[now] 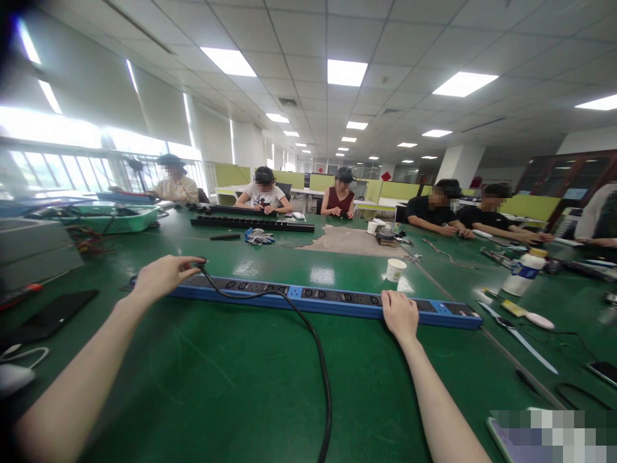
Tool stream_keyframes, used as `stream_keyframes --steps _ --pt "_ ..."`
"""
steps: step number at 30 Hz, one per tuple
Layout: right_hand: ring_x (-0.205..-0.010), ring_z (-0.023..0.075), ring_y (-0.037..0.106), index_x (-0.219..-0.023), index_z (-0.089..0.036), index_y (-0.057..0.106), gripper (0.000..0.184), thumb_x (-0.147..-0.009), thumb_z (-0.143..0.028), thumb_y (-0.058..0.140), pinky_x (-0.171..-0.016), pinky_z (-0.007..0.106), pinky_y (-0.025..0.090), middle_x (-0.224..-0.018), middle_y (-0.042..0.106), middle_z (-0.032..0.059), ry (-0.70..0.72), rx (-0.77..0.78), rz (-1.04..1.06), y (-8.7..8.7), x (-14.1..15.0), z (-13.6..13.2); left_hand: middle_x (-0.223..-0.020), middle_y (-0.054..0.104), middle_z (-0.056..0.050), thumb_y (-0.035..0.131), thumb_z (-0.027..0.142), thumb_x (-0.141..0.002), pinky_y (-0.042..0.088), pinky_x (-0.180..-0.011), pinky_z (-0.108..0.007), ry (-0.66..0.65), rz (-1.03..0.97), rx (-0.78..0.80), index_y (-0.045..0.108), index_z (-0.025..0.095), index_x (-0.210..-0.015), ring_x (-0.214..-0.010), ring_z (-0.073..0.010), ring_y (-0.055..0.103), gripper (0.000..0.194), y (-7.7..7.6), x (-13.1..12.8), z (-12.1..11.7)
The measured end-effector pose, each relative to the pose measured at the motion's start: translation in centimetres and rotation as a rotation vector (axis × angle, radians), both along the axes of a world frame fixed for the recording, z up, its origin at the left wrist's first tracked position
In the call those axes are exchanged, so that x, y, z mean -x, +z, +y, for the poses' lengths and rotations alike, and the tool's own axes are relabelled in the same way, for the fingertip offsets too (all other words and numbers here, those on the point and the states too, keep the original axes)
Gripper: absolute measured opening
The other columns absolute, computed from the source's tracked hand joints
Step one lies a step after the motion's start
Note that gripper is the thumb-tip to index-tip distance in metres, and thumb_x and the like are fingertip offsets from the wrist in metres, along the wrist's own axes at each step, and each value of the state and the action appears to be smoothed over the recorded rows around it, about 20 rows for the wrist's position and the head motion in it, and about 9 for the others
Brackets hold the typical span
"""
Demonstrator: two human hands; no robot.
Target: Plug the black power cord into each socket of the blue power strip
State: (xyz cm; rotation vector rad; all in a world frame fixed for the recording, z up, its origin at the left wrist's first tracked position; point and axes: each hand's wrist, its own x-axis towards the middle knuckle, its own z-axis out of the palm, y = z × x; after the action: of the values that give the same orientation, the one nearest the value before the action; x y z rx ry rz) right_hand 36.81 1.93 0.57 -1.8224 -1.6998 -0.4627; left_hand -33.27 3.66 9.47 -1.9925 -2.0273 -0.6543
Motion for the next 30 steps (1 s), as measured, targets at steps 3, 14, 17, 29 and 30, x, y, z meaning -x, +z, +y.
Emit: stream_keyframes --steps 3,14,17,29,30 --pt "-0.109 0.0247 0.061 -0.099 -0.024 0.071 0.044 -0.108 -0.041 0.031 -0.093 0.037 0.033 -0.109 0.076 0.007 0.002 -0.005 0.002 -0.1 -0.1 0.0 -0.121 0.074 -0.009 0.055 0.059 -0.094 0.048 -0.099 -0.041 -0.01 0.048 -0.085 0.077 0.034 -0.122 -0.117 -0.0334 0.064 0.043 0.8 -1.3 -0.9" --pt "-0.11 0.0258 0.062 -0.101 -0.025 0.071 0.045 -0.108 -0.043 0.03 -0.093 0.038 0.034 -0.11 0.076 0.0078 0.005 -0.002 0.003 -0.3 -0.1 0.2 -0.111 0.078 -0.013 0.042 0.063 -0.099 0.049 -0.09 -0.042 0.226 -0.192 -0.285 0.076 0.023 -0.123 -0.105 -0.0343 0.069 0.057 0.0 -4.5 -0.5" --pt "-0.11 0.0257 0.062 -0.101 -0.025 0.071 0.045 -0.108 -0.043 0.03 -0.093 0.039 0.034 -0.11 0.076 0.0069 0.003 0.0 0.01 -0.3 -0.2 0.3 -0.112 0.078 -0.015 0.045 0.06 -0.098 0.049 -0.09 -0.043 0.233 -0.218 -0.23 0.078 0.02 -0.119 -0.104 -0.0359 0.069 0.055 -1.7 -5.0 -0.4" --pt "-0.11 0.0256 0.062 -0.101 -0.024 0.072 0.045 -0.107 -0.04 0.031 -0.09 0.038 0.035 -0.111 0.076 0.0091 -0.01 0.021 0.014 0.2 0.1 0.1 -0.113 0.077 -0.01 0.043 0.057 -0.101 0.048 -0.09 -0.033 0.205 -0.326 -0.316 0.066 0.025 -0.119 -0.107 -0.0272 0.071 0.043 -4.8 -5.7 -1.5" --pt "-0.11 0.0257 0.062 -0.101 -0.024 0.072 0.045 -0.107 -0.04 0.031 -0.09 0.038 0.035 -0.111 0.076 0.009 -0.008 0.022 0.016 0.2 0.1 0.1 -0.111 0.077 -0.01 0.043 0.057 -0.102 0.048 -0.089 -0.033 0.206 -0.306 -0.309 0.066 0.025 -0.118 -0.106 -0.0277 0.071 0.043 -4.8 -5.7 -1.5"
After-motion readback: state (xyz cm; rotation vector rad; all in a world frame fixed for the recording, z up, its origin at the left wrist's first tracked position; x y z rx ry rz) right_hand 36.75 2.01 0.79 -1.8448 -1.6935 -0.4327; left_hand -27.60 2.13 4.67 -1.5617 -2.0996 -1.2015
